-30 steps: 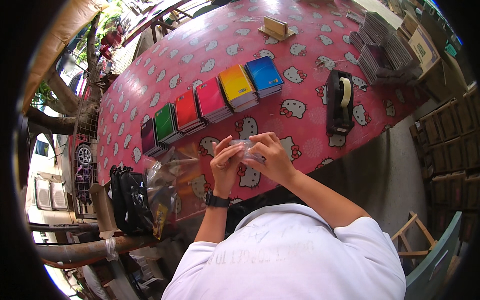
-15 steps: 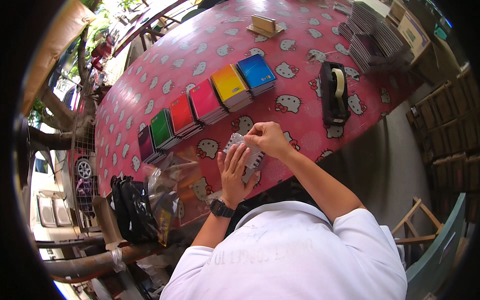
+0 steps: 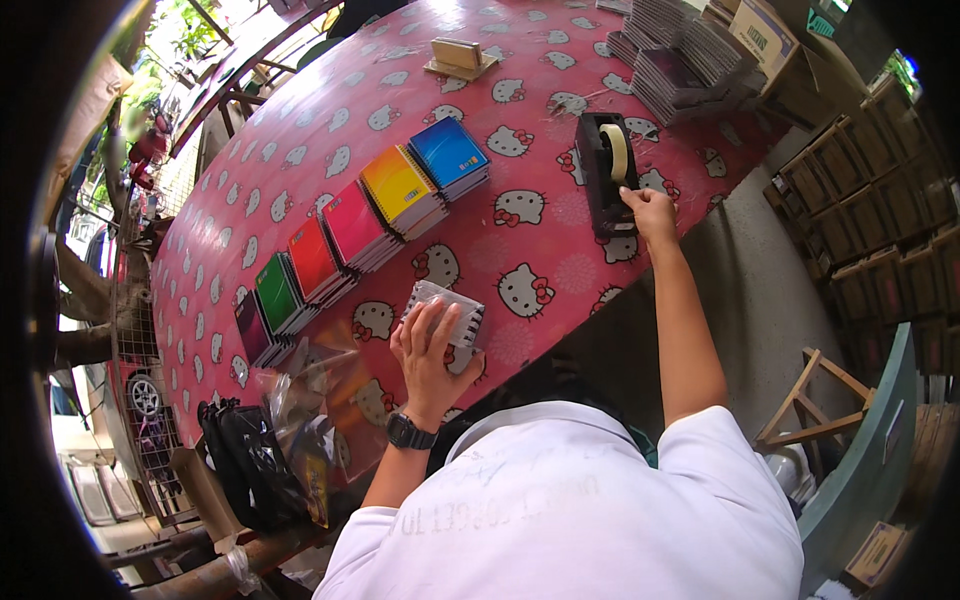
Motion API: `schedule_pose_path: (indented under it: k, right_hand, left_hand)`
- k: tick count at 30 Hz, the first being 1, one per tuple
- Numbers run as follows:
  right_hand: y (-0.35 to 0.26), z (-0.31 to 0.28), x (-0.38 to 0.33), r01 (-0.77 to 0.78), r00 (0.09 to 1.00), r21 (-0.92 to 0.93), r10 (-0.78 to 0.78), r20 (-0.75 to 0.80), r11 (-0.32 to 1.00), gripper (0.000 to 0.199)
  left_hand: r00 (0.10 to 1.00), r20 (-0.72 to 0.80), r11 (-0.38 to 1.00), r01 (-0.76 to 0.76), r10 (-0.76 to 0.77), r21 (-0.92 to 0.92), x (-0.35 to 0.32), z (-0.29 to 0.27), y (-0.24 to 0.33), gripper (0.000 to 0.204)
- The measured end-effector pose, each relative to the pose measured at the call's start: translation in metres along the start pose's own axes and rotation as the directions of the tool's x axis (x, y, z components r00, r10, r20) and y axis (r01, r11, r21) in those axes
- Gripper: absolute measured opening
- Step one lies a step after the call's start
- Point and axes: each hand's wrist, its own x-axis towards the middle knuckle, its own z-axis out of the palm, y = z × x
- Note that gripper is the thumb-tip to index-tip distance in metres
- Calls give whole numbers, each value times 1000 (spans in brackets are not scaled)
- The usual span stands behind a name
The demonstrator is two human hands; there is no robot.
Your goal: The person picks up notebooks of various colors from stacks on a table, aligns them into a single stack, slides the stack into a plastic bag, and secures the opening with tape from a dispenser.
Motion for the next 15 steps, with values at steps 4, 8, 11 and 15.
schedule_pose_path:
  k: [4, 8, 11, 15]
  right_hand:
    - [-20, 8, -59, 638, 635, -402, -744, -208, 657, 10]
    - [39, 10, -68, -66, 996, 438, 37, 76, 896, 10]
    - [36, 35, -71, -545, 773, 539, 135, 620, 642, 11]
    - [-88, 86, -124, -88, 371, 350, -296, 880, 933, 18]
  left_hand:
    - [1000, -8, 998, 18, -17, 57, -7, -4, -7, 71]
    - [1000, -13, 999, 14, -13, 37, -5, -4, -3, 71]
    - [1000, -9, 999, 23, -22, 44, -6, -6, -2, 71]
    - [995, 74, 997, 71, -73, 24, -3, -11, -2, 74]
